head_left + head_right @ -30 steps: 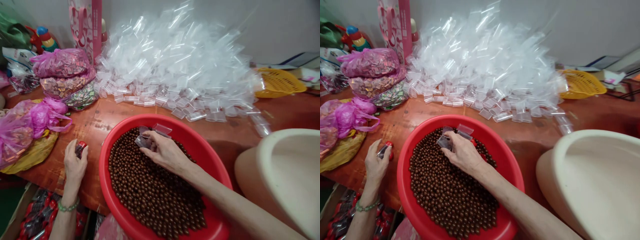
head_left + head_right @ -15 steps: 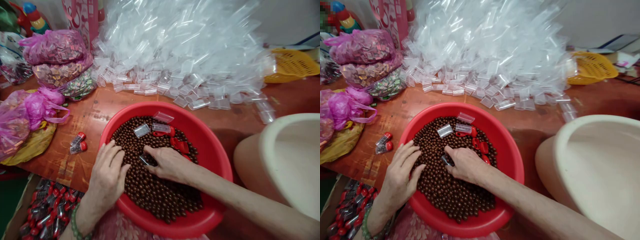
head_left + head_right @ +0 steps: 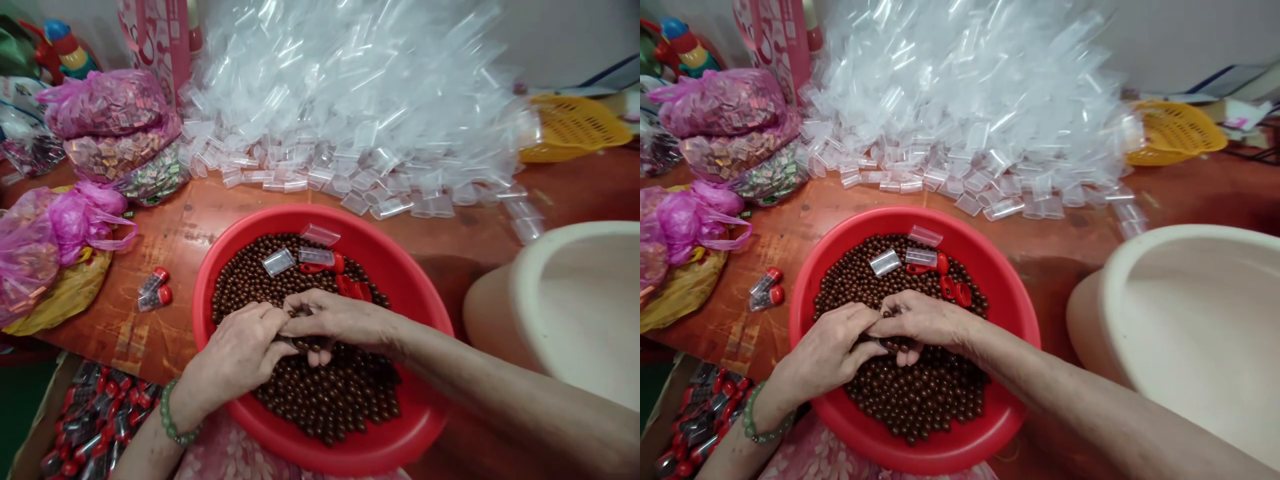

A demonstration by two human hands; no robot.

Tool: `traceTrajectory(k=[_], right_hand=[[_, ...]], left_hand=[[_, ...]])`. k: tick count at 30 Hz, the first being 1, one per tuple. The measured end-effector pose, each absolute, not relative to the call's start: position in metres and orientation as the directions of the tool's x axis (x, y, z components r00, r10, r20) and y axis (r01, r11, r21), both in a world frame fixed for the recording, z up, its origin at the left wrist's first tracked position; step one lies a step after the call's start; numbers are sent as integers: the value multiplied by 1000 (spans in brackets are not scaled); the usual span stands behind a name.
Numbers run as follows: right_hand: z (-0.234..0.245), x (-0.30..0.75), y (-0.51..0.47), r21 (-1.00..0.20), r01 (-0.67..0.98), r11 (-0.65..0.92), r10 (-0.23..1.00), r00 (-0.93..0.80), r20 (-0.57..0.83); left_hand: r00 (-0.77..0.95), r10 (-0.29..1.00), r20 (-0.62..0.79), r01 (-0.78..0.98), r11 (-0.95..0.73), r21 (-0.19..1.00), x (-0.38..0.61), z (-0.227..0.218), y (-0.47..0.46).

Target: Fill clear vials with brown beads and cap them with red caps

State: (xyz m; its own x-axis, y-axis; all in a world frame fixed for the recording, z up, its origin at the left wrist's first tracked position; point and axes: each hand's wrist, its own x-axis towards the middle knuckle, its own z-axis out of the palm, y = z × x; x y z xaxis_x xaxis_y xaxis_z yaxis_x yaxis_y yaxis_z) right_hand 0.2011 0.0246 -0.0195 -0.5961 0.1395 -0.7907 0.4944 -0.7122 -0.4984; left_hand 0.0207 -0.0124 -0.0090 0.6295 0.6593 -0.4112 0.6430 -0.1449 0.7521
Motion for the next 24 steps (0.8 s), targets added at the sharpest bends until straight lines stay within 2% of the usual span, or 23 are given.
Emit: traceTrajectory(k=[4, 7, 9, 12, 15, 20, 24], right_hand=[[-13, 208, 23, -495, 214, -842, 294, -586, -755], [-9, 214, 26, -570, 116, -813, 418, -565, -711], [-8, 217, 27, -655, 140, -743, 482, -566, -669], [-9, 219, 23, -790, 302, -534, 570, -562, -600], [-13, 219, 12, -841, 433, -324, 604, -590, -536], [-19, 220, -5, -840, 477, -258, 593, -608, -528], [-21, 223, -8, -835, 526, -160, 629, -597, -497]], left_hand=[[534, 744, -402, 534, 72, 843, 17, -7, -7], [487, 767, -418, 425, 210, 880, 14, -4, -3], [439, 768, -466, 344, 336, 877, 13, -2, -3], [378, 759, -531, 117, 529, 840, 12, 1, -5], [416, 748, -517, -67, 592, 803, 14, 7, -9], [410, 730, -547, -7, 603, 798, 17, 12, -10], [405, 722, -561, -1, 614, 789, 16, 14, -7]])
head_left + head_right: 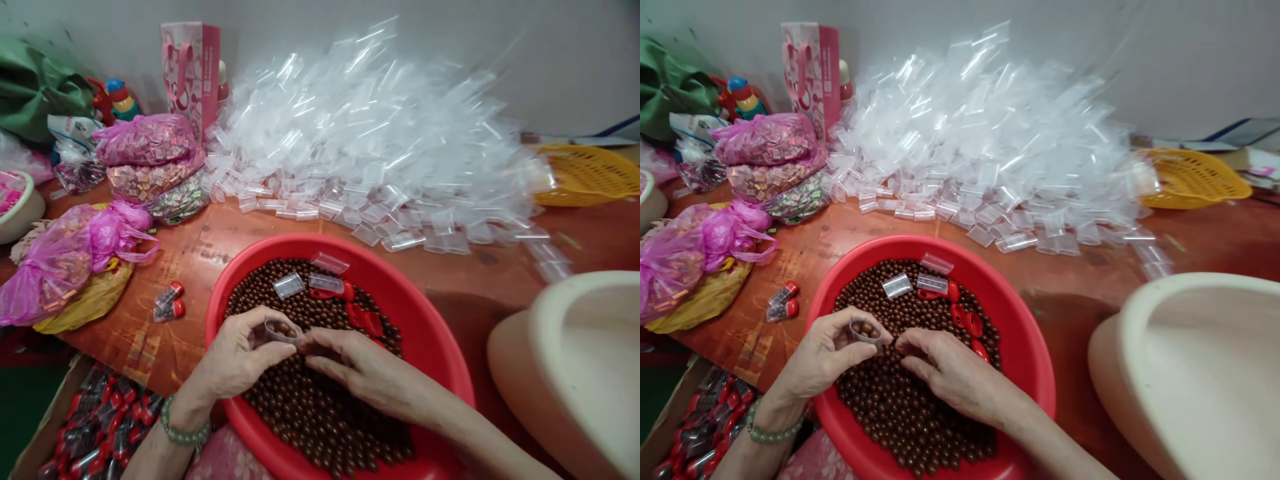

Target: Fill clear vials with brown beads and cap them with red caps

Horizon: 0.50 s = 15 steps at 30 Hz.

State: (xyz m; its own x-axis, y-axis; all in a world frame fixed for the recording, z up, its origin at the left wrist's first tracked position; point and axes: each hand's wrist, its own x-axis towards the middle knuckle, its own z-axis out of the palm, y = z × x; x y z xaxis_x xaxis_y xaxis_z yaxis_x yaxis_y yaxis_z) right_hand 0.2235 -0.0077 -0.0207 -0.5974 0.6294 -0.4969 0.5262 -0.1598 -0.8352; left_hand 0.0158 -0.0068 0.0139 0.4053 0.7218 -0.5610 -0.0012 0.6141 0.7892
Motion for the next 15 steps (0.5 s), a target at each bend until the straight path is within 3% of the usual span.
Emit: traceTrajectory(k=[6, 10, 15], right_hand=[[-20, 257, 11, -798, 593, -105, 795, -433, -426], [-21, 289, 19, -639, 765, -87, 894, -223, -389], [-29, 295, 16, -419, 907, -34, 841, -201, -502]], left_hand=[[393, 731, -558, -10, 610, 792, 14, 19, -8], [387, 743, -547, -15, 598, 802, 9, 19, -11], [410, 734, -541, -1, 593, 805, 8, 19, -13]])
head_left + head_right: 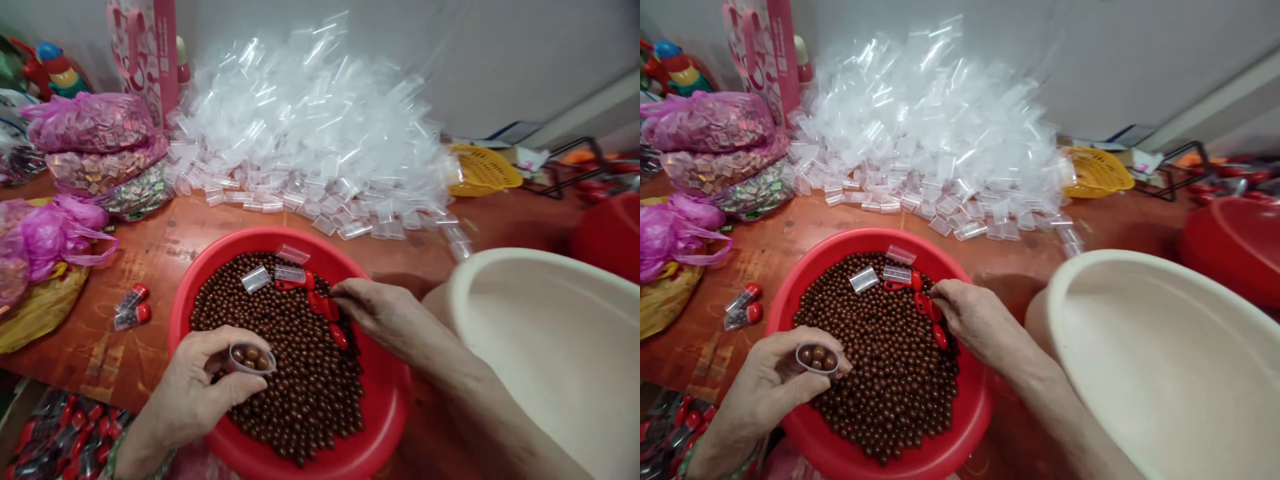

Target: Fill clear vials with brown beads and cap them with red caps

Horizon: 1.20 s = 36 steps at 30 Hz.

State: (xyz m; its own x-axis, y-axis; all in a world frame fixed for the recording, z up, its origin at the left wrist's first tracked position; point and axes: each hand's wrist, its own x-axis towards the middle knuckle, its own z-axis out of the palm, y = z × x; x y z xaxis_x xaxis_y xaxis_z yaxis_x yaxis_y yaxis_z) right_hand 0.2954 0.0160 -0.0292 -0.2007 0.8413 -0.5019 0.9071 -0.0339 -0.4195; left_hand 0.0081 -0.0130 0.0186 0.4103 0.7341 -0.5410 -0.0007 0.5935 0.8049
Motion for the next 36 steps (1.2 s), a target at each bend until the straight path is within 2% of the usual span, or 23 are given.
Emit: traceTrajectory(k=[6, 9, 15, 22, 26, 28, 33, 34, 36], right_hand=[[-49, 272, 16, -250, 968, 26, 796, -171, -581], [-55, 262, 19, -163, 986, 31, 790, -124, -600], [-61, 263, 14, -113, 992, 53, 776, -112, -620], [-65, 271, 1, -175, 977, 119, 797, -199, -571], [-69, 269, -2, -205, 968, 146, 799, -238, -552], [-71, 269, -3, -237, 960, 150, 796, -260, -547], [-67, 274, -1, -349, 931, 107, 822, -280, -497], [-62, 275, 0, -394, 914, 95, 831, -291, -475], [-48, 276, 1, -564, 826, -3, 848, -297, -439]], left_hand=[[396, 731, -556, -23, 613, 790, 21, 14, -8], [381, 728, -570, -94, 644, 759, 24, 10, -4], [350, 730, -587, -220, 673, 706, 22, 3, -3], [371, 701, -609, -352, 713, 606, 20, 1, -11], [447, 713, -541, -476, 701, 531, 22, 1, -16], [446, 721, -530, -471, 693, 546, 21, 2, -17], [433, 713, -551, -315, 693, 649, 15, 8, -13], [420, 719, -553, -305, 686, 661, 15, 9, -13], [397, 727, -560, -299, 679, 670, 16, 10, -12]])
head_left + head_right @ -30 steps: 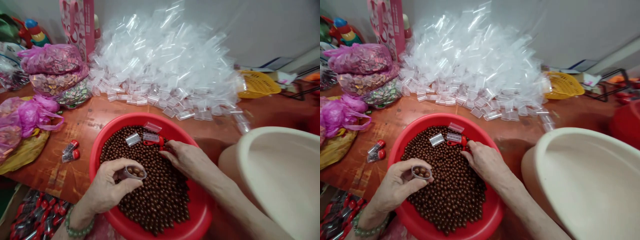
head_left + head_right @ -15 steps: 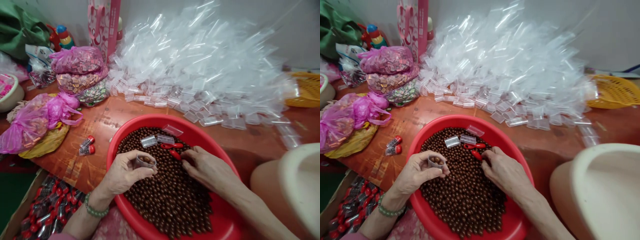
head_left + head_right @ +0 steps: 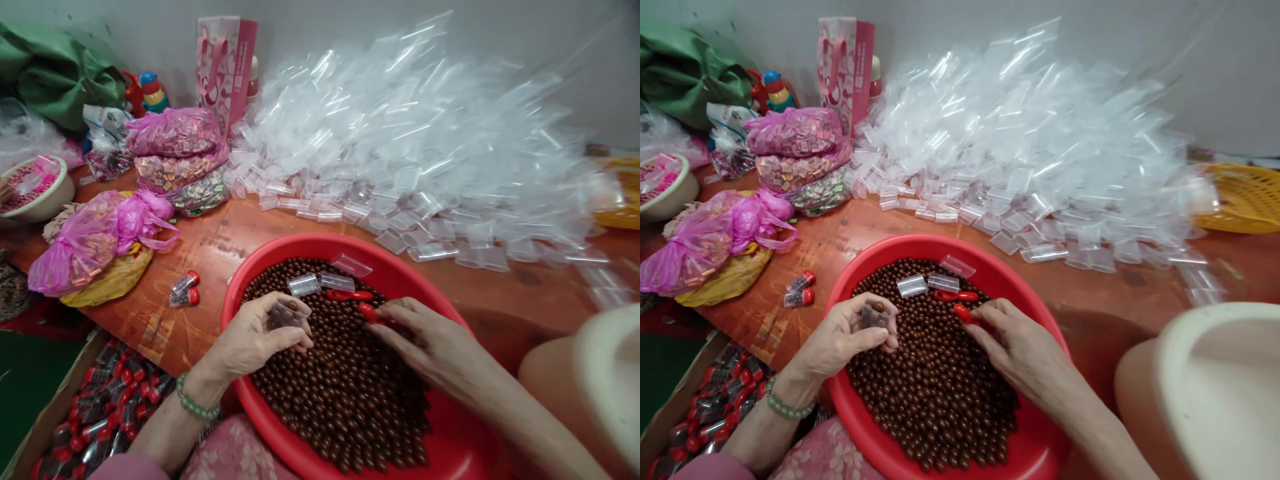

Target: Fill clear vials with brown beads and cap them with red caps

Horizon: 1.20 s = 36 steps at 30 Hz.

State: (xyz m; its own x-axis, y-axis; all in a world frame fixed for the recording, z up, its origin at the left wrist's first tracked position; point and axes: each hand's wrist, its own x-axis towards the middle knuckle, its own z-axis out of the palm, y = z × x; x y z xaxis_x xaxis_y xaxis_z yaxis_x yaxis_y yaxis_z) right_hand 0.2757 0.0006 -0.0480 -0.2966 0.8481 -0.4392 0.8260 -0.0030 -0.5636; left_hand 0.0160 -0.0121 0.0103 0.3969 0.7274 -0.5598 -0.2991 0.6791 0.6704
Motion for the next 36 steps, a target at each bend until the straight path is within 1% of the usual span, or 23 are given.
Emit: traceTrajectory(k=[2, 3, 4, 5, 7, 9, 11, 13, 15, 18, 20, 23, 27, 30, 32, 34, 36], right_hand=[[-31, 272, 0, -753, 622, -215, 868, -232, -439], [-23, 267, -1, -811, 484, -329, 875, -167, -455], [-16, 262, -2, -842, 344, -416, 875, -100, -474], [-9, 255, -3, -857, 218, -467, 873, -46, -486], [-1, 241, -5, -872, 5, -489, 872, 0, -489], [2, 227, -6, -875, -130, -467, 883, -6, -470], [1, 218, -7, -879, -200, -433, 897, 2, -443], [-2, 213, -9, -884, -231, -405, 907, 15, -420], [-5, 211, -13, -887, -229, -402, 909, 20, -417], [-6, 210, -19, -891, -187, -413, 903, 42, -427], [-6, 210, -23, -904, -148, -401, 909, 59, -413], [-6, 208, -29, -937, -62, -343, 936, 57, -347], [-8, 212, -31, -958, 118, -261, 965, 37, -258], [0, 223, -25, -921, 344, -183, 975, -57, -215], [9, 231, -18, -873, 483, -73, 968, -178, -179], [17, 238, -11, -828, 558, 51, 943, -300, -144], [21, 242, -7, -807, 570, 157, 912, -396, -102]], left_hand=[[407, 724, -557, -315, 684, 658, 19, 10, -13], [409, 726, -553, -329, 682, 653, 21, 10, -13], [399, 734, -550, -345, 676, 652, 23, 10, -13], [380, 743, -552, -357, 668, 653, 25, 10, -14], [343, 740, -579, -349, 672, 653, 29, 9, -14], [324, 723, -610, -348, 691, 633, 33, 10, -15], [291, 718, -633, -394, 693, 604, 37, 11, -17], [280, 707, -650, -441, 696, 567, 41, 12, -20], [288, 685, -669, -456, 712, 533, 46, 13, -22], [249, 678, -691, -466, 710, 528, 53, 14, -25], [222, 682, -697, -452, 705, 546, 57, 14, -26], [165, 704, -691, -403, 687, 604, 61, 13, -26], [110, 729, -676, -369, 661, 653, 62, 11, -26], [114, 731, -673, -366, 661, 655, 61, 9, -26], [96, 745, -660, -328, 650, 685, 59, 8, -26], [80, 760, -645, -288, 637, 715, 57, 7, -25], [80, 765, -639, -281, 632, 722, 56, 7, -23]])
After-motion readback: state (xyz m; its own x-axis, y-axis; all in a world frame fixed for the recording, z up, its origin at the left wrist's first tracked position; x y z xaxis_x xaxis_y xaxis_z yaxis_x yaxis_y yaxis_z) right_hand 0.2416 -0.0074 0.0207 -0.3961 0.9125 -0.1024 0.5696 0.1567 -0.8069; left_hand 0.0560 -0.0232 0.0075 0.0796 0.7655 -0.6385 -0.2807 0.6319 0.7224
